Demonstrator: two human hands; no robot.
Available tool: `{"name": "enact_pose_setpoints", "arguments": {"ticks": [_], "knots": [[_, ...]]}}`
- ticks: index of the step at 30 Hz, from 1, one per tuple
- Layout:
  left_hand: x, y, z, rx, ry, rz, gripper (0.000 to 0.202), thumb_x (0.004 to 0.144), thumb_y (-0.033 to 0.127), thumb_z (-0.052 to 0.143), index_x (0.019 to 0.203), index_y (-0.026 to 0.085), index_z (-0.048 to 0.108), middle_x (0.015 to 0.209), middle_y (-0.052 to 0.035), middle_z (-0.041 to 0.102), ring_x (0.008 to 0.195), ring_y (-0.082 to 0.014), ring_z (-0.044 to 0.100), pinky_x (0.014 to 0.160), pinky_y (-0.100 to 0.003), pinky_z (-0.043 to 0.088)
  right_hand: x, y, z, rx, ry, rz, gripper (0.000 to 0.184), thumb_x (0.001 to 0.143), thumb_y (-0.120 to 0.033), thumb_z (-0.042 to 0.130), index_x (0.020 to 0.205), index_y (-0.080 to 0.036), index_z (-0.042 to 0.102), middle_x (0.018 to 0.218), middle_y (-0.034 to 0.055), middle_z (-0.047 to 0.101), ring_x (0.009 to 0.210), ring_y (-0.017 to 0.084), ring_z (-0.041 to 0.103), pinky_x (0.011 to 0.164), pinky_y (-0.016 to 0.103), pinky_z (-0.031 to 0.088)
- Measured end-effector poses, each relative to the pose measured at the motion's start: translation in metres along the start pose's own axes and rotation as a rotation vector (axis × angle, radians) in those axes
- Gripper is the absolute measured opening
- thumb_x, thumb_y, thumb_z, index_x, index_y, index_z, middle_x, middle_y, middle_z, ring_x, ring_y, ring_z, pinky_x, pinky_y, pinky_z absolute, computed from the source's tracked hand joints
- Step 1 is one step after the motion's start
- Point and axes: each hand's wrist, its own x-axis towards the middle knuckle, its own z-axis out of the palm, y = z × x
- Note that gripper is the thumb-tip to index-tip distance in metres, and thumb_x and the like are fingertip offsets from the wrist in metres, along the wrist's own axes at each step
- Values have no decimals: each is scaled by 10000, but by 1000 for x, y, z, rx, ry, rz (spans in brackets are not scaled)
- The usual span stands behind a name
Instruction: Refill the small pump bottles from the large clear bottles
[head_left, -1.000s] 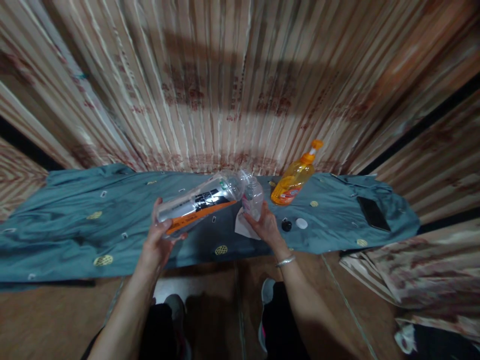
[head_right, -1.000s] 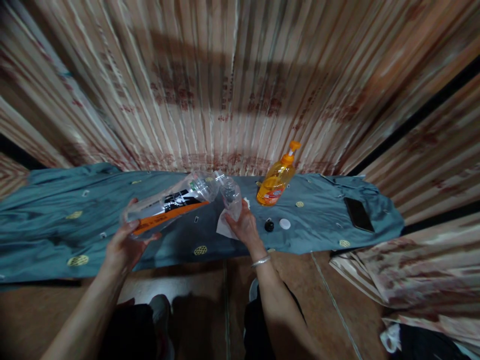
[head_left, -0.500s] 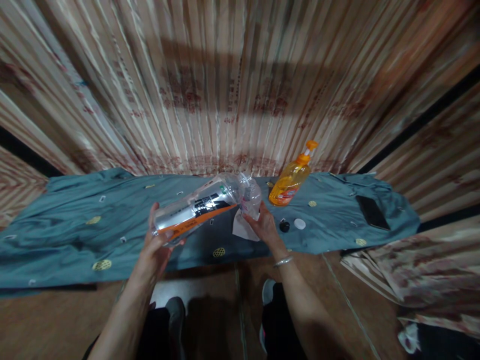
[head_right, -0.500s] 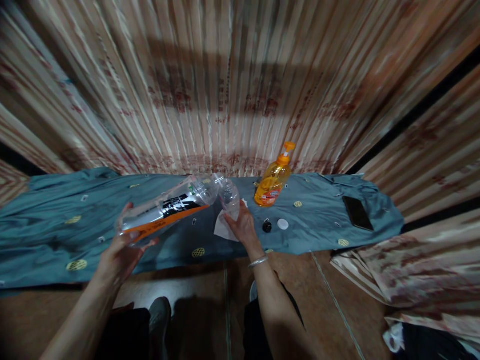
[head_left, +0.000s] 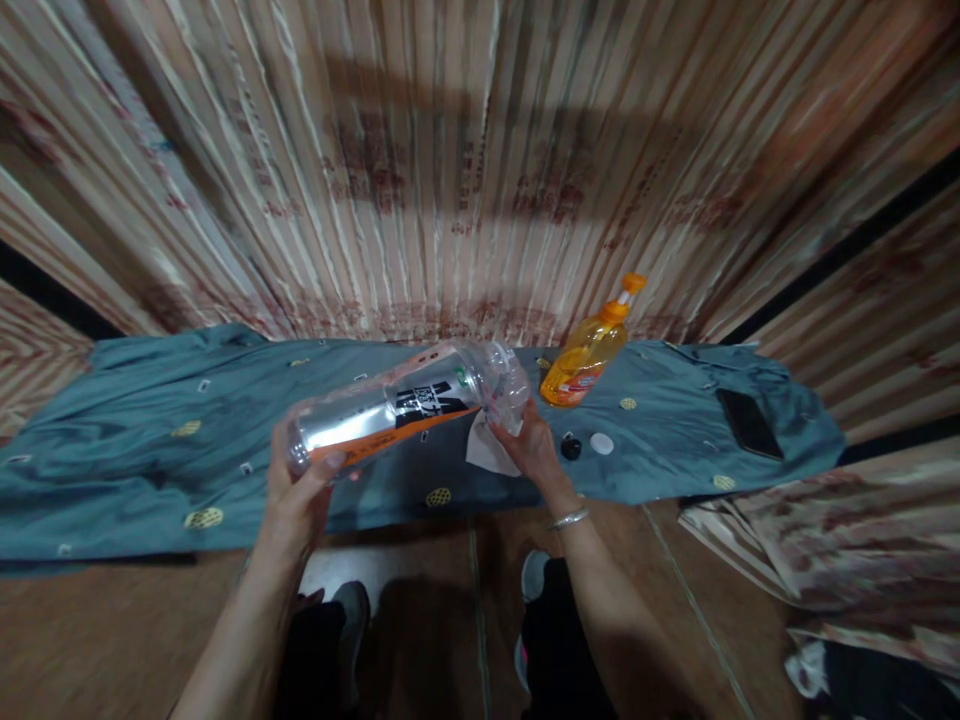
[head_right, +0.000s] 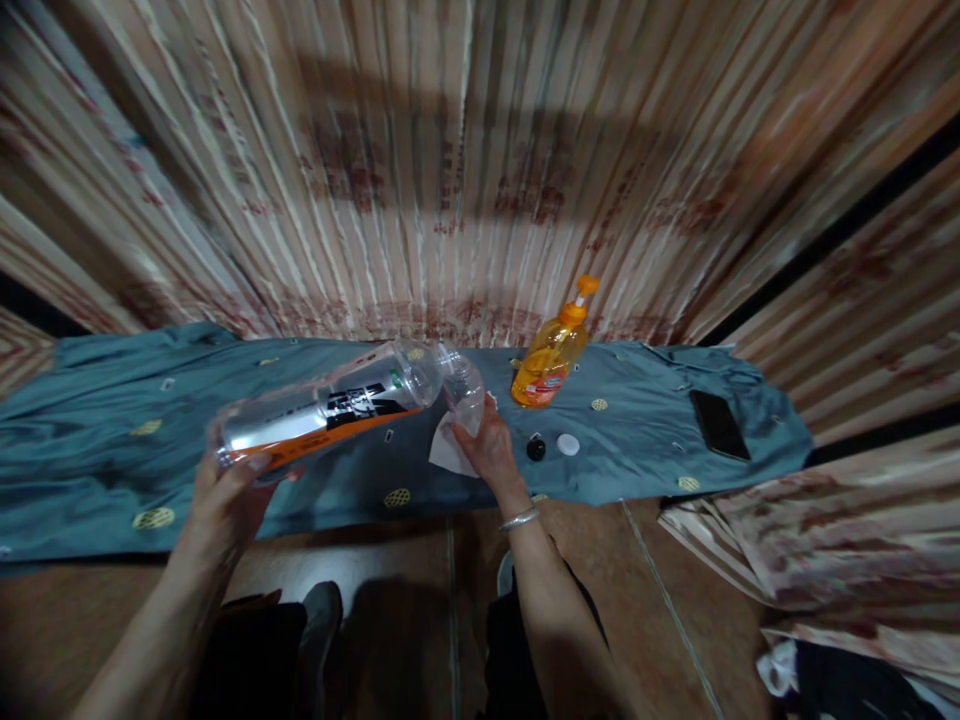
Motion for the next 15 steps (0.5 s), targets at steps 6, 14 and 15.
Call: {"name": "enact_pose_setpoints", "arguments": {"ticks": [6, 14, 15], "knots": [[-1, 2, 0, 27, 26, 30, 673, 431, 343, 890, 1052, 280, 637, 1037, -36, 599, 878, -212, 571, 490, -206, 498, -1, 1, 1, -50, 10, -19, 642, 783, -323, 728, 1323, -91, 472, 1158, 222, 697, 1046, 340, 702, 876, 463, 573], [-4, 1, -4, 94, 15, 113, 681, 502, 381, 868, 1129, 276, 623, 1069, -55, 595, 845, -215, 576, 429, -223, 507, -2, 2, 0, -50, 6, -19, 683, 766, -381, 750, 1317, -78, 481, 1165, 235, 695, 1061, 340, 697, 885, 452, 567], [-4, 1, -4, 112, 5, 143, 661, 524, 386, 857, 1132, 279, 621, 1080, -55, 595, 836, -210, 577, 426, -221, 503, -2, 1, -1, -41, -4, -24, 699, 764, -397, 754, 1319, -74, 479, 1165, 236, 695, 1060, 341, 697, 885, 451, 567]]}}
